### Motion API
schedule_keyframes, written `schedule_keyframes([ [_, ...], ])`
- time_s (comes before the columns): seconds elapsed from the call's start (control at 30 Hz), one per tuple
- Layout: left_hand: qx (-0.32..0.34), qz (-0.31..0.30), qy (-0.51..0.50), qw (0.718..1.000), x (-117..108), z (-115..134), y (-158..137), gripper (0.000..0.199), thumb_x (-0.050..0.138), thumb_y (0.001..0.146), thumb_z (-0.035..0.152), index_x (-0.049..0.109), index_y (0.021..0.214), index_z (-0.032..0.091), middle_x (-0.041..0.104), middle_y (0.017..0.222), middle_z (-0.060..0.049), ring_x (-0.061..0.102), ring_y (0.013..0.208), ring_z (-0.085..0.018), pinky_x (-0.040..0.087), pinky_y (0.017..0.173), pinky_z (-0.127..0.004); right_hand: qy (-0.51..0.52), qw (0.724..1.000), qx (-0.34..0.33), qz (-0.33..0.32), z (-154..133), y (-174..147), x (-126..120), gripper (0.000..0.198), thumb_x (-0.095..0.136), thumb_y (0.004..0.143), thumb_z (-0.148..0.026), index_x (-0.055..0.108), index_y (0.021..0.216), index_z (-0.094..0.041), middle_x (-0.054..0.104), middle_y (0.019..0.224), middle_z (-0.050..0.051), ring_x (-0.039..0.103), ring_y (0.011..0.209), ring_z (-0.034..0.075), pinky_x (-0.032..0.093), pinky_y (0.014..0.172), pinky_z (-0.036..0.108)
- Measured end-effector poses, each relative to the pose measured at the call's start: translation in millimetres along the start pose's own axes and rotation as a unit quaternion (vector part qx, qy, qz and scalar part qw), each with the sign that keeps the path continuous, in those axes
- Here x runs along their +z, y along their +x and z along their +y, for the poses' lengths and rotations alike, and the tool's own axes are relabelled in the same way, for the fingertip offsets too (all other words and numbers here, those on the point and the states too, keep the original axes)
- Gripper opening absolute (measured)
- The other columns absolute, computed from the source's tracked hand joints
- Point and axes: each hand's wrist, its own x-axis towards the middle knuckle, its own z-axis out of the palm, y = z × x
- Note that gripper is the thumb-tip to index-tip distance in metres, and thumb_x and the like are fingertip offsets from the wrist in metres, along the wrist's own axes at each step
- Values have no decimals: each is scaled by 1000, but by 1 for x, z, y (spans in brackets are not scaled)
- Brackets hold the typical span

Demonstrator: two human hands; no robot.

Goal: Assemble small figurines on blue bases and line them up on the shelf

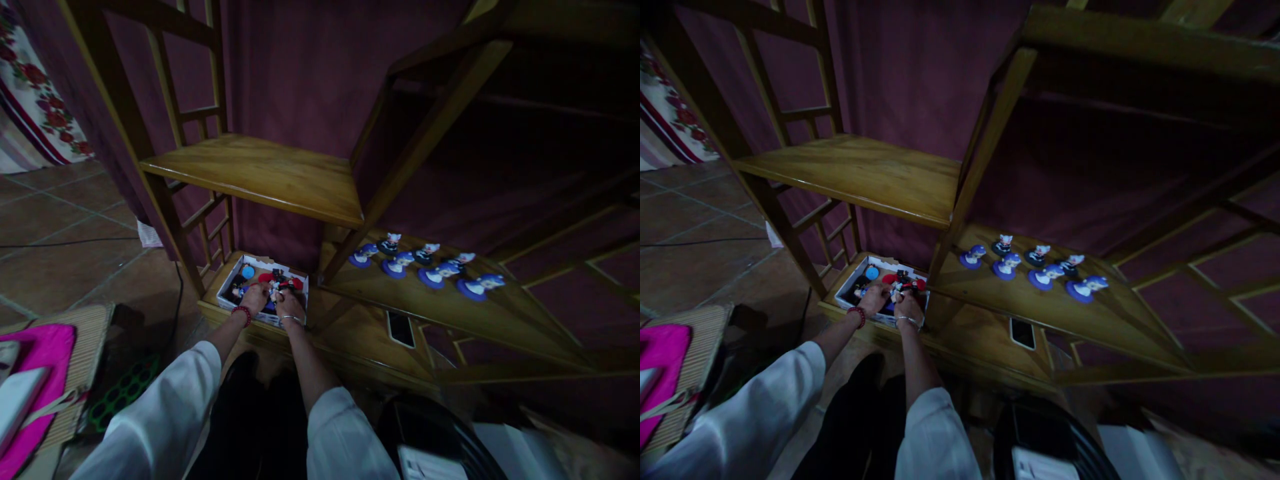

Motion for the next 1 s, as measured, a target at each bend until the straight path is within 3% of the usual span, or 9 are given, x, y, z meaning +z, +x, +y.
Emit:
schedule_keyframes([
  [0.57, 12, -7, 7, 1000, 1, -3, 1, 28, 43, 81, 17, 60, 103, 17, 66, 97, -6, 59, 92, -15, 42, 82, -22, 45, 999, -20, -16, 3, 3, 1, 45, 27, 84, -51, 47, 120, -32, 55, 121, 2, 53, 107, 21, 41, 84, 31],
  [1.0, -11, -17, 43, 999, -6, 7, -5, 31, 37, 86, 31, 62, 95, 15, 66, 91, -10, 60, 89, -19, 42, 76, -26, 89, 995, -17, -35, 6, 4, 0, 38, 25, 88, -40, 57, 106, -30, 62, 105, -1, 58, 87, 15, 41, 78, 26],
])
